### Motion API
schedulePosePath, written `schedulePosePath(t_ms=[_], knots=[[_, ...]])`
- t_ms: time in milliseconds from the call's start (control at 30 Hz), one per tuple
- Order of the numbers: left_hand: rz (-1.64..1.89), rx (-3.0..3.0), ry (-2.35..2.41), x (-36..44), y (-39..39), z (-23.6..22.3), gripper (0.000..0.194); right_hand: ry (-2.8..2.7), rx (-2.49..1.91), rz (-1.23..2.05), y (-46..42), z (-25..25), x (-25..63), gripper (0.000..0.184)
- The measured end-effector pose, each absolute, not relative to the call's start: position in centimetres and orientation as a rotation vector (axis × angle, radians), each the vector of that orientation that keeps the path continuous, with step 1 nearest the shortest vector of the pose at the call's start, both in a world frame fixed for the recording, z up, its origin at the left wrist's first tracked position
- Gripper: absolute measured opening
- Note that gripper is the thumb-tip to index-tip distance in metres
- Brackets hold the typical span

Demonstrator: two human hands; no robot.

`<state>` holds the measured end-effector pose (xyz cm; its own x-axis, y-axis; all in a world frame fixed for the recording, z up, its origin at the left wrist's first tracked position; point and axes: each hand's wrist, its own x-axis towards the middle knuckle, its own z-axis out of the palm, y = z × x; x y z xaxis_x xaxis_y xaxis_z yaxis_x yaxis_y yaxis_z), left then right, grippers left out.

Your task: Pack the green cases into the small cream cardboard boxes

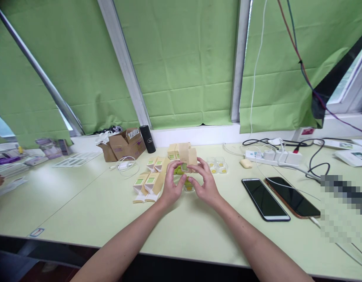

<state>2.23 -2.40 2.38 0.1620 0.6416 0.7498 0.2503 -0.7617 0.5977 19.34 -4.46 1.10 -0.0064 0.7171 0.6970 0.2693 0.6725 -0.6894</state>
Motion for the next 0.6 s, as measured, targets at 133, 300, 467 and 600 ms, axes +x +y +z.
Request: schedulePosePath(t_ms=[133, 300, 467, 600], knots=[[1.656, 2.088, 0.865, 2.3, -2.3, 2.4, 0.037, -1.693, -0.806, 0.259, -5.0, 1.3, 19.2, 0.033], [1.66, 2.017, 0.877, 2.2, -2.2, 2.4, 0.039, -1.831, -0.784, 0.054, -5.7, 1.7, 19.1, 0.052], [1.688, 1.946, 0.91, 2.0, -1.7, 2.3, 0.039, -1.931, -0.768, -0.044, -6.1, 1.9, 19.1, 0.068], [1.7, 1.893, 0.969, 1.7, -1.2, 2.2, 0.039, -1.982, -0.767, -0.05, -6.2, 1.9, 19.1, 0.072]])
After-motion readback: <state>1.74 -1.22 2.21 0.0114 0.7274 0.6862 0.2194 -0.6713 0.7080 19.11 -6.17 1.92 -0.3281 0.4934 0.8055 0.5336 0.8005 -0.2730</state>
